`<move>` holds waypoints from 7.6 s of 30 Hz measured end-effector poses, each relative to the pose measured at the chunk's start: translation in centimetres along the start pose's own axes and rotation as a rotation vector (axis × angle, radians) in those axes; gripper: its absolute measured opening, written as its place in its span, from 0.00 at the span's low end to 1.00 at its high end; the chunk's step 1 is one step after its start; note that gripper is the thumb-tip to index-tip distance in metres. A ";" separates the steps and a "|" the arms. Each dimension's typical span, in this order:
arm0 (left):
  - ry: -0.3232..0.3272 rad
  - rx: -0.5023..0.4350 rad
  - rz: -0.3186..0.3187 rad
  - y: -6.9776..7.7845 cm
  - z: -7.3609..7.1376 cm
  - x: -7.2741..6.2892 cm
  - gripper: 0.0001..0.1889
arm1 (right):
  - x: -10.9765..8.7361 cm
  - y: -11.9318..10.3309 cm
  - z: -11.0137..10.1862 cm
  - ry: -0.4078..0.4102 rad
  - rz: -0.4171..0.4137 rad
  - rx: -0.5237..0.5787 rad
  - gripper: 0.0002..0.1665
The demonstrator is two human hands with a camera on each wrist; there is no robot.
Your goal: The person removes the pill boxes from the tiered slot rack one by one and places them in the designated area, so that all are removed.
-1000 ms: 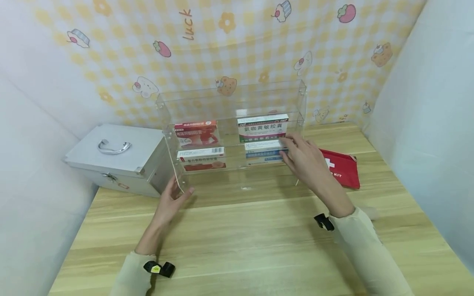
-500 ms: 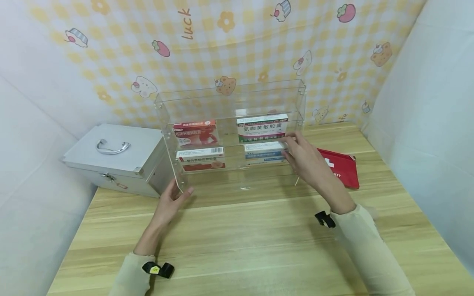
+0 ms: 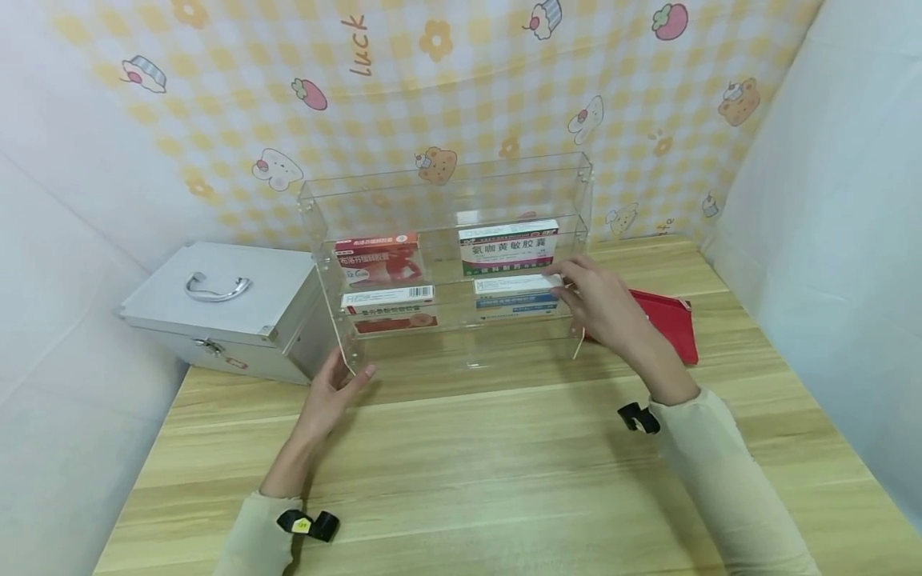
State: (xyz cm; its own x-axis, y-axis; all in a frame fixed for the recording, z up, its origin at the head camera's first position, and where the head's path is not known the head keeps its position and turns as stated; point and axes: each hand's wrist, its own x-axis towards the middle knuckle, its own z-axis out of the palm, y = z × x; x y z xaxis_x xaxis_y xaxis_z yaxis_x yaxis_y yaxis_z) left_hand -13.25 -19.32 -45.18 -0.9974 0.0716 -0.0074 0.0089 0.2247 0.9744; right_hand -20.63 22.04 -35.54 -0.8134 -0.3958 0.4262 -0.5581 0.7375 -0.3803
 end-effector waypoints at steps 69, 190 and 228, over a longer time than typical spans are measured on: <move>-0.022 0.000 -0.091 -0.4 -0.2 0.4 0.39 | -9.3 2.4 -0.7 -0.222 0.507 0.436 0.17; 0.034 0.018 0.020 -4.1 -0.4 1.0 0.38 | 8.4 -10.4 8.0 -0.191 -0.167 0.216 0.18; 0.041 0.019 0.007 -4.1 -0.4 1.1 0.37 | 8.6 -13.4 1.4 -0.114 -0.242 0.308 0.15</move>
State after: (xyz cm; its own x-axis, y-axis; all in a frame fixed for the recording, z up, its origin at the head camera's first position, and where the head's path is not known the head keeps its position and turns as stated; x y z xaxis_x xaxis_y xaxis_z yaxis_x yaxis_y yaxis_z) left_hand -14.45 -20.57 -49.13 -0.9994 0.0335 0.0088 0.0167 0.2425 0.9700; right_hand -20.38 8.03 -27.96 -0.6556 -0.6089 0.4466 -0.7447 0.4237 -0.5157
